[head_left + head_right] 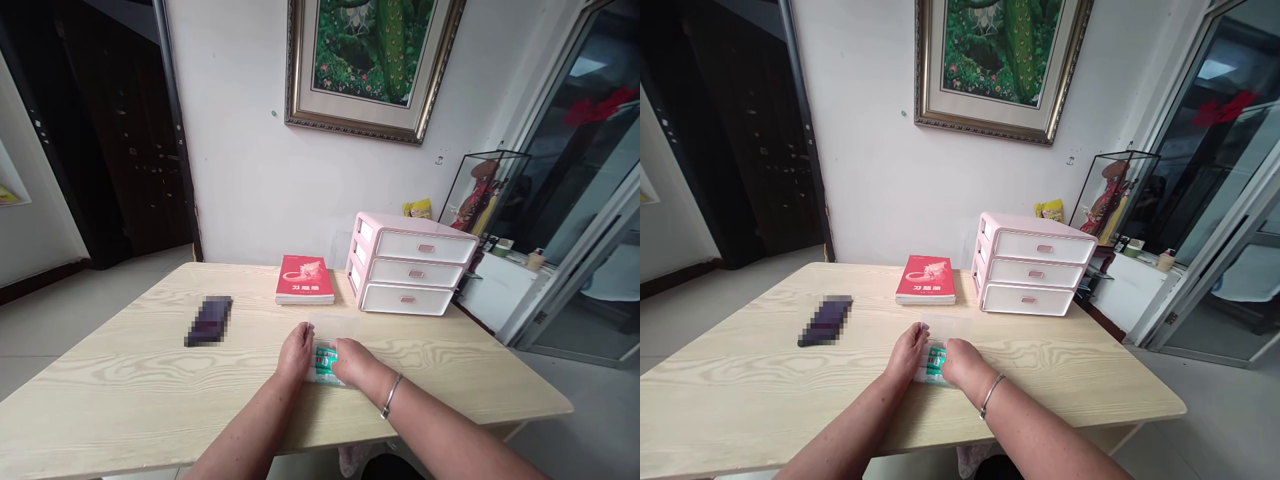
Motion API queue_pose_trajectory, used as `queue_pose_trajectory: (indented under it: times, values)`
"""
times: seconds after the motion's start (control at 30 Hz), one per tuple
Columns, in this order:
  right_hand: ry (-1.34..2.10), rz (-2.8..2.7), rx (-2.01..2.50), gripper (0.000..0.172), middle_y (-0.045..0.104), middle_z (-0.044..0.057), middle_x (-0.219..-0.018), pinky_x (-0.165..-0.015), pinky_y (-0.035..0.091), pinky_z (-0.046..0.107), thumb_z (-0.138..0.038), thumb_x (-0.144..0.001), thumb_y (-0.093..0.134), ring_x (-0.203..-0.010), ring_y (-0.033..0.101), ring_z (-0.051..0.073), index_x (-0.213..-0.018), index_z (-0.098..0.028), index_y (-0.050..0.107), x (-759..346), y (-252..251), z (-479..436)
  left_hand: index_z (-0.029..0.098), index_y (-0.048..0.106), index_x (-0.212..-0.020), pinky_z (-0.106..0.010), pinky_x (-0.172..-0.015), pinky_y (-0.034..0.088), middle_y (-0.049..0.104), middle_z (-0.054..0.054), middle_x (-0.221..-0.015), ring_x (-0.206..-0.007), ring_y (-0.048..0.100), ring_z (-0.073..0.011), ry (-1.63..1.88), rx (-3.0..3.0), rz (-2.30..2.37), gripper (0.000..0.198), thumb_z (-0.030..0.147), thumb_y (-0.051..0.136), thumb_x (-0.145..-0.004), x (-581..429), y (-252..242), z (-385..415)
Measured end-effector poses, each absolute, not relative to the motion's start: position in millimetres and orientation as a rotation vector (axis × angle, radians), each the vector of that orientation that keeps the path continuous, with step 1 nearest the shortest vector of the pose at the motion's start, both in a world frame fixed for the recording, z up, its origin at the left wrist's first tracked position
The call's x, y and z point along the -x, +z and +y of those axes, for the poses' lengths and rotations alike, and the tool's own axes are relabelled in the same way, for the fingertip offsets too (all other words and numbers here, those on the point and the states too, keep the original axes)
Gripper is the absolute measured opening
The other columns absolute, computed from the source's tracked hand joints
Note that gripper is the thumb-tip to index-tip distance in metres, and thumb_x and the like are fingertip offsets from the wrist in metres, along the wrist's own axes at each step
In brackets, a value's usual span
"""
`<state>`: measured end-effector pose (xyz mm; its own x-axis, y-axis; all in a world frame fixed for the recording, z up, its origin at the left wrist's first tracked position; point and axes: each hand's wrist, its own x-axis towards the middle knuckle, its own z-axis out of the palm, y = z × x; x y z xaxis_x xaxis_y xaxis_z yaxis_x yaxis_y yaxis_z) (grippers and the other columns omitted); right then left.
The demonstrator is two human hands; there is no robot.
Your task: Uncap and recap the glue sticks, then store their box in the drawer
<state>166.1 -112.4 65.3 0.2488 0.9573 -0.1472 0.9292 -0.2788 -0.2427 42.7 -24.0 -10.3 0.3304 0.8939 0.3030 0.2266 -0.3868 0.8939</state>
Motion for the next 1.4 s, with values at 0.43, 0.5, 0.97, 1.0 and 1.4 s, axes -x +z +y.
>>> queue_pose_trajectory:
  times: [0.43,0.5,0.97,1.0,1.4]
  values:
    - [0.377,-2.022,2.396,0.028,0.073,0.014,-0.093,-0.063,0.042,0.032,-0.033,-0.077,0.056,-0.084,0.069,0.03,-0.098,-0.019,0.068,-166,73,-119,0.019,0.066,-0.103,-0.033,-0.087,0.047,0.071,-0.008,-0.102,-0.098,0.064,-0.0229,1.125,-1.744,1.001,0.035,0.045,0.045,-0.091,-38,2,-26]
    - [0.345,-1.98,2.329,0.027,0.073,0.012,-0.093,-0.061,0.039,0.03,-0.028,-0.077,0.055,-0.083,0.068,0.028,-0.1,-0.019,0.066,-170,75,-125,0.017,0.064,-0.108,-0.035,-0.09,0.047,0.069,-0.011,-0.109,-0.103,0.063,-0.0244,1.169,-1.694,1.013,0.041,0.048,0.044,-0.091,-31,9,-25]
    - [0.269,-1.748,1.696,0.041,0.064,0.01,-0.111,-0.09,0.045,0.033,-0.019,-0.082,0.055,-0.103,0.06,0.022,-0.123,-0.019,0.049,-119,74,-145,0.023,0.037,-0.141,-0.031,-0.089,0.047,0.063,-0.007,-0.117,-0.107,0.06,-0.0212,1.156,-1.14,0.747,0.067,0.051,0.063,-0.085,-8,54,-104]
    - [0.249,-1.76,1.668,0.044,0.063,0.011,-0.113,-0.093,0.045,0.034,-0.019,-0.082,0.055,-0.107,0.059,0.023,-0.126,-0.017,0.048,-114,74,-145,0.024,0.035,-0.141,-0.03,-0.091,0.046,0.064,-0.006,-0.117,-0.109,0.06,-0.0211,1.159,-1.122,0.769,0.069,0.049,0.064,-0.084,-9,58,-106]
    - [0.291,-1.922,1.812,0.045,0.06,0.011,-0.126,-0.101,0.04,0.037,-0.032,-0.089,0.053,-0.118,0.055,0.025,-0.133,-0.02,0.054,-143,69,-166,0.021,0.039,-0.131,-0.03,-0.075,0.048,0.065,-0.007,-0.104,-0.089,0.065,-0.0209,1.202,-1.835,1.398,0.042,0.026,0.043,-0.09,16,60,-29]
